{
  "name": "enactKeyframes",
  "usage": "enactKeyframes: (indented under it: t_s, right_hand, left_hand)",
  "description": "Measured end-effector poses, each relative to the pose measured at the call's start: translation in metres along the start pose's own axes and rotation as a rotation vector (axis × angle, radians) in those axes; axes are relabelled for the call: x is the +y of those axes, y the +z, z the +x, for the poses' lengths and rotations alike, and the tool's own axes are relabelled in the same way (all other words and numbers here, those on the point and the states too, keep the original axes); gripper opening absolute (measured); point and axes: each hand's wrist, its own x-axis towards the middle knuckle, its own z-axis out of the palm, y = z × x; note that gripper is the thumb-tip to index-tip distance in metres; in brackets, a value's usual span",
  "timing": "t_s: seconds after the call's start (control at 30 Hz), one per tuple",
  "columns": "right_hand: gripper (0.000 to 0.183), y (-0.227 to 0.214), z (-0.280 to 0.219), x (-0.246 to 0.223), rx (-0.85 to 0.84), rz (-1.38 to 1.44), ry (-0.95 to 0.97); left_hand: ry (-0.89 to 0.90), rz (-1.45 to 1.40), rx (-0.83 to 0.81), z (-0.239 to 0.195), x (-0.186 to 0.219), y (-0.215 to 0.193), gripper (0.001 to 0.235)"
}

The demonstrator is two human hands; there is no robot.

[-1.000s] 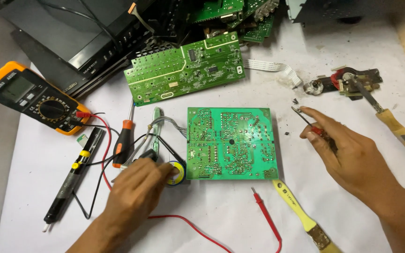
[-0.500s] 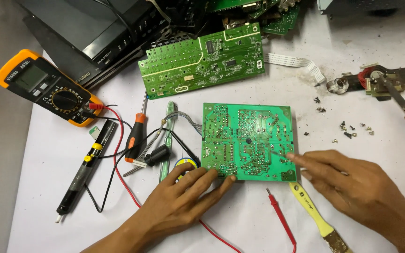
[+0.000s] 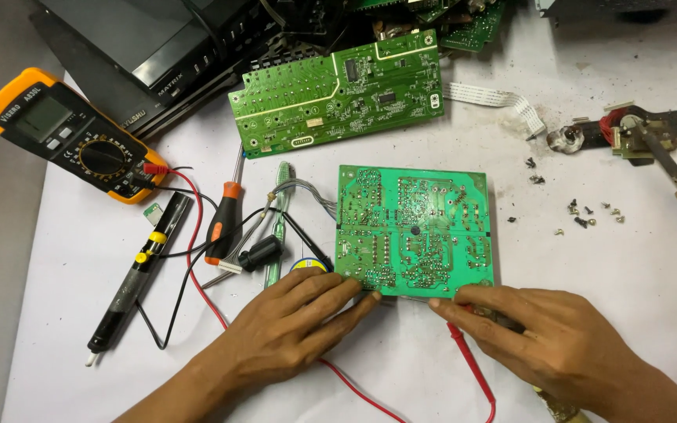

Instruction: The person works on a green circuit board placed on a white workbench. They use a multimeter probe to test various points on the board and a soldering iron to apply heat to specific components. The workspace is cluttered with other electronic parts and tools.

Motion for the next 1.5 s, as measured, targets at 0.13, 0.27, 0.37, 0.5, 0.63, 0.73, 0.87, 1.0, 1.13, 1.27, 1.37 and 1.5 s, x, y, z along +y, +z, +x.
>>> enactKeyframes:
  t_s: [0.13, 0.27, 0.37, 0.5, 0.63, 0.73, 0.87, 1.0, 1.13, 1.27, 1.37, 1.5]
  right_hand:
    - [0.037, -0.002, 0.001, -0.001, -0.052, 0.02, -0.012]
    - [0.048, -0.002, -0.006, 0.003, -0.137, 0.043, 0.008]
    - [0.052, -0.002, -0.007, 0.001, -0.16, 0.035, 0.036]
    - [0.048, -0.003, -0.003, 0.002, -0.143, 0.037, 0.062]
    - [0.049, -0.007, 0.004, 0.0, -0.162, 0.082, 0.07]
    - [0.047, -0.01, 0.01, -0.003, -0.171, 0.071, 0.049]
    - [0.048, -0.012, 0.007, 0.0, -0.187, 0.058, 0.051]
    - [0.051, -0.012, 0.013, -0.004, -0.183, 0.052, 0.047]
    - [0.049, -0.01, 0.005, 0.002, -0.175, 0.038, 0.086]
    - [0.05, -0.009, 0.01, 0.002, -0.173, 0.048, 0.053]
    - [0.048, -0.008, 0.004, 0.006, -0.168, 0.003, 0.056]
    - [0.059, -0.008, 0.005, 0.009, -0.207, 0.02, 0.047]
  left_hand:
    - [0.023, -0.061, 0.05, -0.003, -0.005, -0.007, 0.032]
    - [-0.028, -0.062, 0.054, -0.004, -0.007, -0.007, 0.031]
    - [-0.013, -0.075, 0.082, 0.001, -0.008, -0.008, 0.025]
    - [-0.007, -0.101, 0.118, 0.003, -0.009, -0.007, 0.018]
    - [-0.014, -0.124, 0.144, 0.003, -0.01, -0.006, 0.017]
    - [0.0, -0.12, 0.138, 0.005, -0.01, -0.006, 0.017]
    - [-0.013, -0.104, 0.145, 0.004, -0.009, -0.005, 0.015]
    - [0.0, -0.105, 0.162, 0.004, -0.009, -0.004, 0.015]
    - [-0.002, -0.098, 0.188, 0.006, -0.009, -0.004, 0.01]
    - [-0.004, -0.111, 0.169, 0.005, -0.009, -0.004, 0.014]
    - [-0.008, -0.109, 0.163, 0.003, -0.009, -0.003, 0.015]
    - [-0.01, -0.123, 0.166, 0.004, -0.009, -0.004, 0.016]
